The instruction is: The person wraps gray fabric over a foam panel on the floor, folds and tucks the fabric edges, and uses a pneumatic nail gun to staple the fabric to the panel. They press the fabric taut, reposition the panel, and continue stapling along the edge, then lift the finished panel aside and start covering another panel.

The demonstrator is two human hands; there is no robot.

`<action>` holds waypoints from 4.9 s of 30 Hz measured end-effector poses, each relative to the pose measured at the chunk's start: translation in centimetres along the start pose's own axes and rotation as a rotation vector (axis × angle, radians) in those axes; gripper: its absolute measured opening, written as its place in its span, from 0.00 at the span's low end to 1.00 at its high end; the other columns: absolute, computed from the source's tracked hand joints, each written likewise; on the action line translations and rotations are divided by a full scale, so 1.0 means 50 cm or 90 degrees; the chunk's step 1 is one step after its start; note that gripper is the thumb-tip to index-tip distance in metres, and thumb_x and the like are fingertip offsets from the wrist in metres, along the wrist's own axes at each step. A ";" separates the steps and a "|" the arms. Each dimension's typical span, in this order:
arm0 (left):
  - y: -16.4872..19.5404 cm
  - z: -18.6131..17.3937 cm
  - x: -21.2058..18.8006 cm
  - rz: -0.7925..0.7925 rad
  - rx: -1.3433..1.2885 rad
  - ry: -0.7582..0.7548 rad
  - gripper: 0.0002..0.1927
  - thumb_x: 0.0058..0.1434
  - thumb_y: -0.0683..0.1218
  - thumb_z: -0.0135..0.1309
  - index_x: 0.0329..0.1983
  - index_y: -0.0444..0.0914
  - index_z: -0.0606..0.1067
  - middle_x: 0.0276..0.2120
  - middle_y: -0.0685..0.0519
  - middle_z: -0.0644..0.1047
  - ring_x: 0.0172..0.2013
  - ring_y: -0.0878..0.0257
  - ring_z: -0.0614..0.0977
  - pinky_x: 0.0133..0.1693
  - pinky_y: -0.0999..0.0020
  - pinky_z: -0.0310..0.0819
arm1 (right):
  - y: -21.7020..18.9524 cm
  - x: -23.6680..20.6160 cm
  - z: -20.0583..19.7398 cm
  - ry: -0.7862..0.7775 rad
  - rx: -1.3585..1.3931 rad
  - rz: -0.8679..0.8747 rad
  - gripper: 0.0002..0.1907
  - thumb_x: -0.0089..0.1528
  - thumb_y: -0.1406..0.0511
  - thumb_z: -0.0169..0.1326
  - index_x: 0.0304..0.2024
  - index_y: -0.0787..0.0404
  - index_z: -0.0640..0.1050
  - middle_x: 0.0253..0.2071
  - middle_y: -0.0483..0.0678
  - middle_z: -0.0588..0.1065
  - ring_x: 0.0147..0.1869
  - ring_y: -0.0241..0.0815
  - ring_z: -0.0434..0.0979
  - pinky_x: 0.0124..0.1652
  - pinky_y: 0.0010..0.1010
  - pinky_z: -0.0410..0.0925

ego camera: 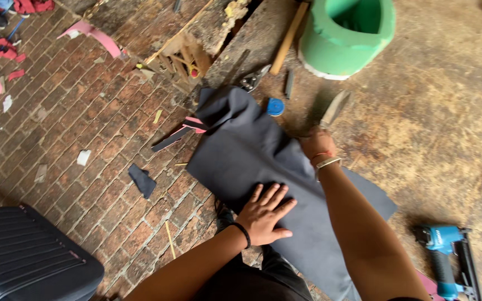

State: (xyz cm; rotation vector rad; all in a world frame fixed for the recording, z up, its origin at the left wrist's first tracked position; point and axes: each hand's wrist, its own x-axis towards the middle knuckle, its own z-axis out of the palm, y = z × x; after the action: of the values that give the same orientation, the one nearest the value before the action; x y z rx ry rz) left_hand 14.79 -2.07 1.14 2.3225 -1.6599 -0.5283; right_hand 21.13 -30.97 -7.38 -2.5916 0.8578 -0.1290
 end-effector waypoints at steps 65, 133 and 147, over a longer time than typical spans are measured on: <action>0.321 0.145 0.109 0.273 -0.075 -0.183 0.14 0.52 0.59 0.65 0.37 0.49 0.85 0.40 0.54 0.77 0.46 0.56 0.78 0.48 0.57 0.72 | 0.224 -0.908 -0.104 0.047 0.917 0.582 0.12 0.61 0.65 0.62 0.46 0.64 0.84 0.26 0.39 0.75 0.25 0.29 0.68 0.24 0.24 0.62; 0.288 0.192 0.048 0.468 -0.233 0.021 0.14 0.64 0.52 0.60 0.24 0.44 0.78 0.27 0.56 0.71 0.26 0.59 0.78 0.28 0.61 0.72 | 0.360 -0.867 -0.366 -0.422 -0.030 0.273 0.27 0.50 0.50 0.69 0.40 0.64 0.81 0.30 0.52 0.82 0.32 0.45 0.83 0.36 0.35 0.77; 0.275 0.204 0.052 0.481 -0.232 0.030 0.11 0.65 0.52 0.59 0.28 0.46 0.79 0.28 0.56 0.70 0.26 0.60 0.77 0.28 0.61 0.72 | 0.289 -0.826 -0.391 -0.459 -0.058 0.308 0.22 0.52 0.51 0.66 0.37 0.60 0.83 0.30 0.55 0.82 0.34 0.51 0.85 0.39 0.39 0.78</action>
State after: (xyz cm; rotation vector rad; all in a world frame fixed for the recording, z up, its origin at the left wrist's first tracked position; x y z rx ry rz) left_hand -0.58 -8.85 -3.06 1.3088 -2.0281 -0.5335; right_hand -24.29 -23.98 6.21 -2.1511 1.1560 0.9297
